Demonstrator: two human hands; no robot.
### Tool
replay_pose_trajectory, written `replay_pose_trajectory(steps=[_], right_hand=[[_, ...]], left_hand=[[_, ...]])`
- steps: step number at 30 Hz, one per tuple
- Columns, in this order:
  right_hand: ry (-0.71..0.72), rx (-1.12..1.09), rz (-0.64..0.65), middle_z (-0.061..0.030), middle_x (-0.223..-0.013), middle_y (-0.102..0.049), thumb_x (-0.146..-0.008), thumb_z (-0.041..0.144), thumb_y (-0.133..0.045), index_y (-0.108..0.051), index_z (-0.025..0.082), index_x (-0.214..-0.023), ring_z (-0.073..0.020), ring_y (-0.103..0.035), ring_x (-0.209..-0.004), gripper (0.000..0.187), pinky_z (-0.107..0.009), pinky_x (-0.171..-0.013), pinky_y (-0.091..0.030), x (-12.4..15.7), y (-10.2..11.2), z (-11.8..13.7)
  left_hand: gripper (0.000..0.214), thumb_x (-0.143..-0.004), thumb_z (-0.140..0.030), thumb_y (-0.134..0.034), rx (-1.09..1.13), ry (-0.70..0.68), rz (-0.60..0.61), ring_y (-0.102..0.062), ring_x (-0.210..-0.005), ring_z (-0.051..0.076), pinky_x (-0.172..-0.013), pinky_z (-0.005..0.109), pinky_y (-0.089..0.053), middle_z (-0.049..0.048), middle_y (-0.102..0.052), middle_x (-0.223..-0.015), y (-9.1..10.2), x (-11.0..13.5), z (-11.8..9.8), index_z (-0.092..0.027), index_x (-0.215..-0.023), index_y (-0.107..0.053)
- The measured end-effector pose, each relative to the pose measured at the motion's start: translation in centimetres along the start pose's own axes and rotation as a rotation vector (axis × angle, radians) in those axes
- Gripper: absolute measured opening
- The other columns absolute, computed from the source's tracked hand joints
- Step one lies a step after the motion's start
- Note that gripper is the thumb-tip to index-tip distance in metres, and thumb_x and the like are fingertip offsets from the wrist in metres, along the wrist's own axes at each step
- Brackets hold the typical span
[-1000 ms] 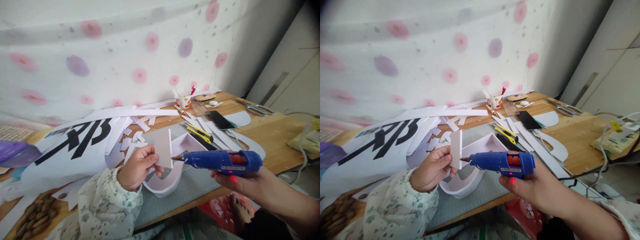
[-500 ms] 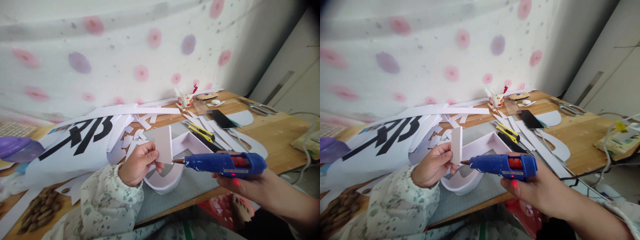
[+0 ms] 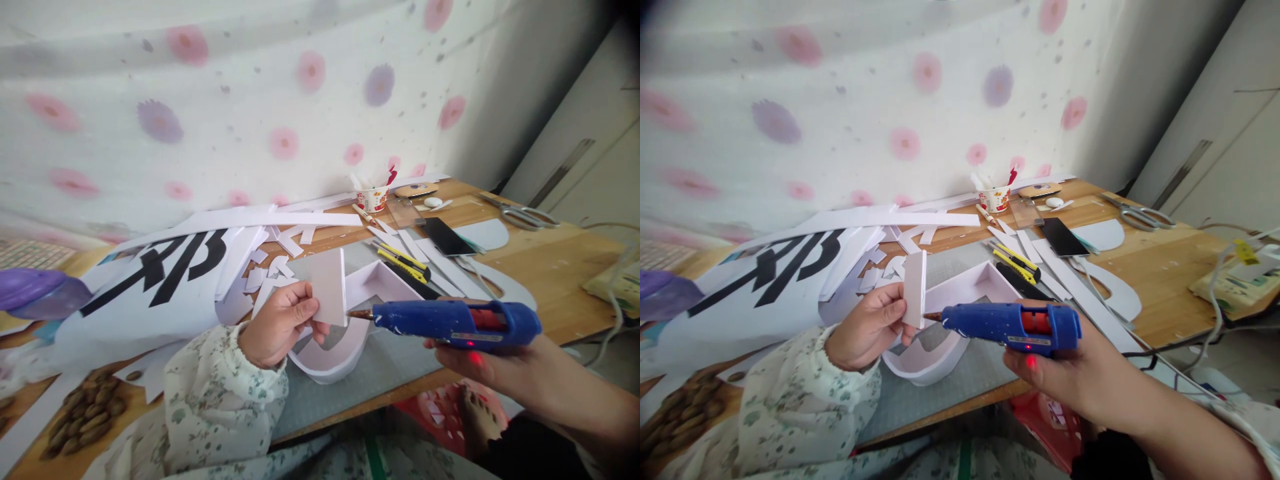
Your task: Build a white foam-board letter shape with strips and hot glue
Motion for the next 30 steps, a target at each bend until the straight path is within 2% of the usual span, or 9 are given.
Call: replay_pose_trajectory(steps=[5,8,13,19,25,30], right_hand=[[0.048,-0.019,-0.080,-0.0041,-0.072,-0.073,-0.074,0.040,-0.070,-0.070,0.022,-0.078,-0.0202,-0.070,-0.064,0.019,-0.025,-0.055,-0.059,-0.3,-0.1,0.9],[0.051,-0.029,-0.083,-0.0043,-0.071,-0.074,-0.073,0.040,-0.072,-0.070,0.022,-0.076,-0.0200,-0.070,-0.064,0.019,-0.025,-0.056,-0.059,-0.5,-0.2,1.4],[0.058,-0.025,-0.120,-0.0032,-0.069,-0.073,-0.073,0.039,-0.071,-0.071,0.023,-0.079,-0.0192,-0.069,-0.061,0.018,-0.024,-0.055,-0.059,-0.5,-0.2,1.2],[0.021,-0.032,-0.091,-0.0040,-0.072,-0.072,-0.074,0.044,-0.071,-0.071,0.023,-0.087,-0.0205,-0.069,-0.064,0.025,-0.025,-0.057,-0.060,-0.3,-0.2,0.7],[-0.014,-0.020,-0.071,-0.0030,-0.079,-0.073,-0.077,0.039,-0.071,-0.069,0.023,-0.099,-0.0198,-0.069,-0.068,0.028,-0.022,-0.062,-0.059,0.0,-0.1,-0.2],[-0.054,-0.045,-0.041,-0.0029,-0.076,-0.073,-0.078,0.043,-0.069,-0.067,0.024,-0.105,-0.0219,-0.069,-0.066,0.033,-0.027,-0.060,-0.061,0.3,-0.1,-0.6]], left_hand=[[0.035,-0.072,-0.038,-0.080,0.003,0.017,0.000,-0.061,-0.050,0.011,-0.045,0.019,-0.052,0.0025,-0.067,-0.063,0.0,0.0,0.0,-0.011,-0.077,-0.060],[0.035,-0.071,-0.038,-0.081,0.000,0.026,0.008,-0.061,-0.051,0.011,-0.045,0.019,-0.052,0.0028,-0.068,-0.063,0.0,0.1,0.1,-0.011,-0.080,-0.060],[0.036,-0.071,-0.037,-0.081,-0.001,0.040,0.002,-0.062,-0.051,0.011,-0.045,0.020,-0.052,0.0044,-0.069,-0.069,0.1,0.1,0.1,-0.011,-0.082,-0.060],[0.036,-0.070,-0.038,-0.081,-0.003,0.040,0.008,-0.061,-0.051,0.011,-0.045,0.020,-0.051,0.0039,-0.069,-0.069,0.0,0.1,0.0,-0.012,-0.080,-0.059],[0.036,-0.072,-0.038,-0.080,-0.014,0.039,0.011,-0.061,-0.052,0.011,-0.046,0.020,-0.051,0.0039,-0.068,-0.070,0.0,0.1,0.0,-0.012,-0.080,-0.058],[0.035,-0.072,-0.038,-0.080,-0.010,0.020,0.011,-0.060,-0.051,0.011,-0.045,0.020,-0.051,0.0021,-0.067,-0.065,0.0,0.1,0.0,-0.012,-0.078,-0.058]])
Point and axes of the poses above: each hand's wrist, its own x-axis away from the middle knuckle, its own y-axis out of the back of the hand, z = x × y, the point moved 2 cm from there along -x, towards the middle knuckle
